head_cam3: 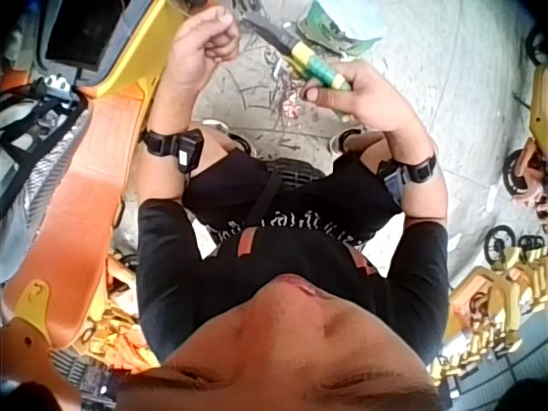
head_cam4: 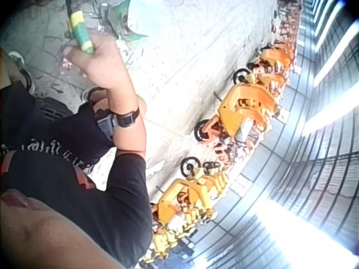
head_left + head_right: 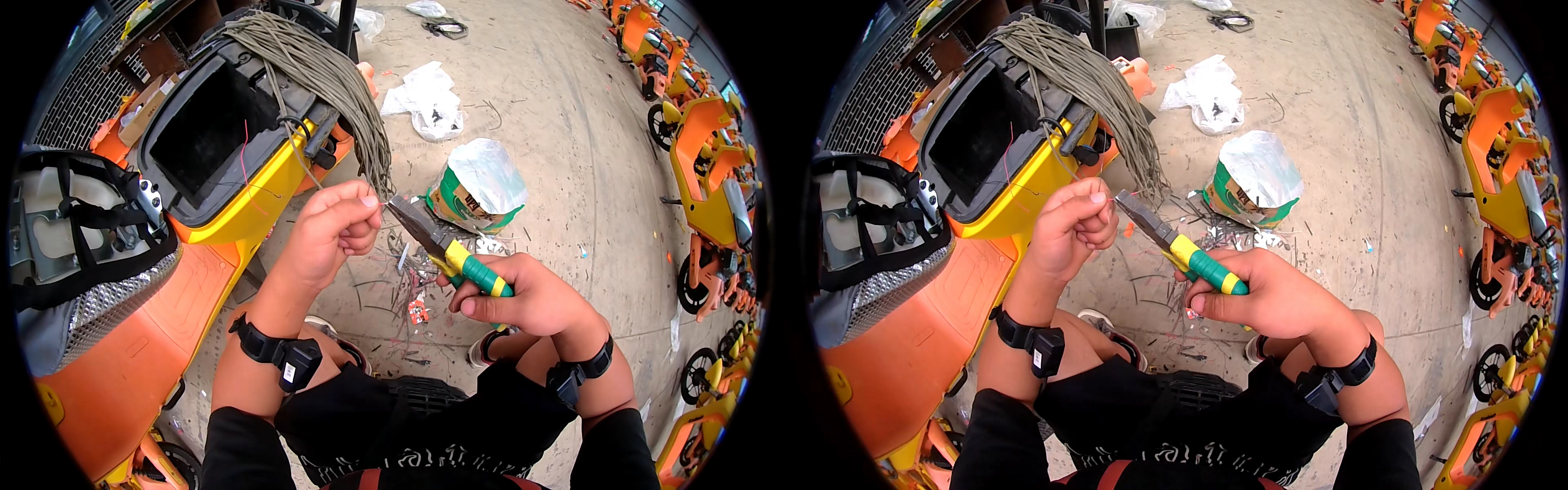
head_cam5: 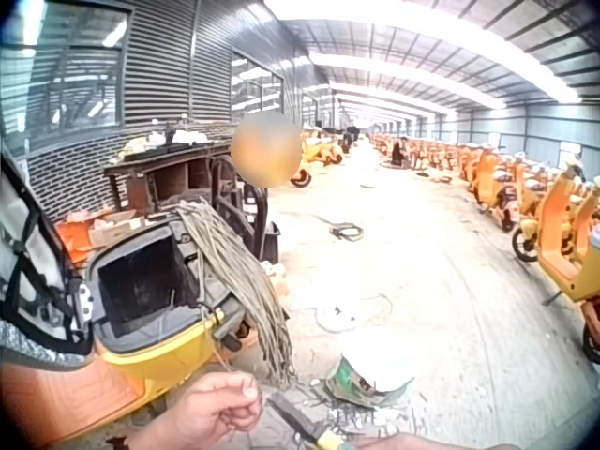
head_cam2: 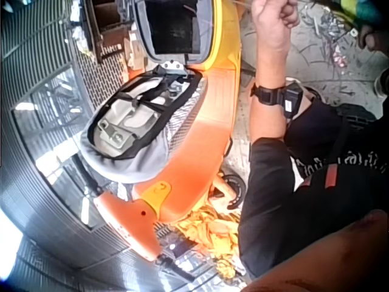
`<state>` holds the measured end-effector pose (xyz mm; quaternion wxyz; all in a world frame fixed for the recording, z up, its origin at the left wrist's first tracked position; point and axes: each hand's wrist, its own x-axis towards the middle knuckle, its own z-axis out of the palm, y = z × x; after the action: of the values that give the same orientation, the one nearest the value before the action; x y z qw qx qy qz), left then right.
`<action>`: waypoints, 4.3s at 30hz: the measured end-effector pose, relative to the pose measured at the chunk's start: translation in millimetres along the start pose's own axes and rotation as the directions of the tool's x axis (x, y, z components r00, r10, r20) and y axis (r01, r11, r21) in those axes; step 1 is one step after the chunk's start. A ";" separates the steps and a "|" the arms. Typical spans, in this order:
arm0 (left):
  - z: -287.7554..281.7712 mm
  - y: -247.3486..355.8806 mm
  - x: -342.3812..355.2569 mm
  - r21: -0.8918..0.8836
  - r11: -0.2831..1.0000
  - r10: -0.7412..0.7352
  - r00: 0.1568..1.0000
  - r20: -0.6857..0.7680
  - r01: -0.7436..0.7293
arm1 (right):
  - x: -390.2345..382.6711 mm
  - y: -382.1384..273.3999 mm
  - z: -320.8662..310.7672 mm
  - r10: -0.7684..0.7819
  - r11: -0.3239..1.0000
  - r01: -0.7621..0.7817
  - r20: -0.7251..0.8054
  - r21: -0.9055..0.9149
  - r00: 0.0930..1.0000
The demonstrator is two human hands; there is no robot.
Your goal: The person sits on the floor and uses wire cutters to trim and strip a bundle of wires from a scooter's harness, then twists the exposed wire ends together by hand.
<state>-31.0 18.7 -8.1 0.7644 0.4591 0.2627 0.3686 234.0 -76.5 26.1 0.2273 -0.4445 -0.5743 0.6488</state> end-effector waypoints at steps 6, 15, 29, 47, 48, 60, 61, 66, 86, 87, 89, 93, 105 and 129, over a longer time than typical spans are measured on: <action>0.0 1.0 -0.8 0.000 1.000 -0.004 1.000 -0.009 0.004 | 0.5 3.4 0.0 -0.030 0.999 0.030 0.001 0.016 1.000; 1.5 1.6 -2.0 0.488 0.866 0.173 0.981 -0.092 -0.107 | -2.9 5.2 0.3 0.002 0.998 -0.003 -0.025 -0.067 1.000; 6.7 2.9 -6.7 0.737 0.674 0.202 0.946 -0.252 0.052 | -5.2 1.5 -1.1 0.106 0.994 -0.106 -0.033 -0.006 0.994; 4.0 0.1 -10.5 0.787 0.614 0.179 0.961 -0.213 0.060 | -13.9 2.7 -8.6 0.181 0.980 -0.179 0.024 -0.084 0.983; 4.5 -0.4 -9.8 0.785 0.617 0.177 0.963 -0.204 0.053 | -14.9 3.7 -9.2 0.181 0.980 -0.178 0.022 -0.091 0.983; 7.9 -1.8 -12.5 0.784 0.617 0.175 0.960 -0.219 0.066 | -26.2 8.8 -12.2 0.207 0.978 -0.206 0.016 -0.031 0.978; 7.3 -2.1 -12.1 0.777 0.624 0.165 0.959 -0.231 0.080 | -27.3 7.4 -12.9 0.238 0.971 -0.237 0.015 -0.026 0.971; 0.5 2.0 -16.6 0.810 0.573 0.142 0.958 -0.249 0.125 | -34.5 10.7 -16.0 0.212 0.976 -0.210 0.033 -0.060 0.977; 1.7 -2.5 -2.8 0.335 0.940 0.052 0.949 -0.310 0.057 | -38.7 24.9 -17.0 0.198 0.974 -0.208 0.106 0.091 0.974; 2.6 -2.4 -2.5 0.331 0.942 0.044 0.952 -0.304 0.062 | -37.5 27.7 -17.8 0.154 0.982 -0.165 0.112 0.097 0.982; 3.7 -2.9 -2.3 0.320 0.945 0.030 0.953 -0.300 0.071 | -35.9 36.2 -19.4 0.088 0.989 -0.100 0.120 0.105 0.989; 1.3 -4.6 -4.3 0.292 0.953 0.008 0.954 -0.301 0.084 | -36.9 35.1 -20.2 0.133 0.983 -0.151 0.164 0.108 0.977; -6.1 -4.1 -7.2 0.379 0.920 -0.014 0.976 -0.215 0.096 | -32.0 30.2 -17.7 0.052 0.998 -0.058 0.149 0.038 0.987; -1.2 -4.5 -9.7 0.421 0.898 -0.076 0.988 -0.138 0.128 | -28.0 16.9 -13.9 0.213 0.975 -0.220 0.144 0.031 0.966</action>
<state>-36.2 10.1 -12.0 0.6462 0.5788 0.4056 0.2878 263.3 -95.5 19.8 0.1247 -0.4526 -0.5215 0.7125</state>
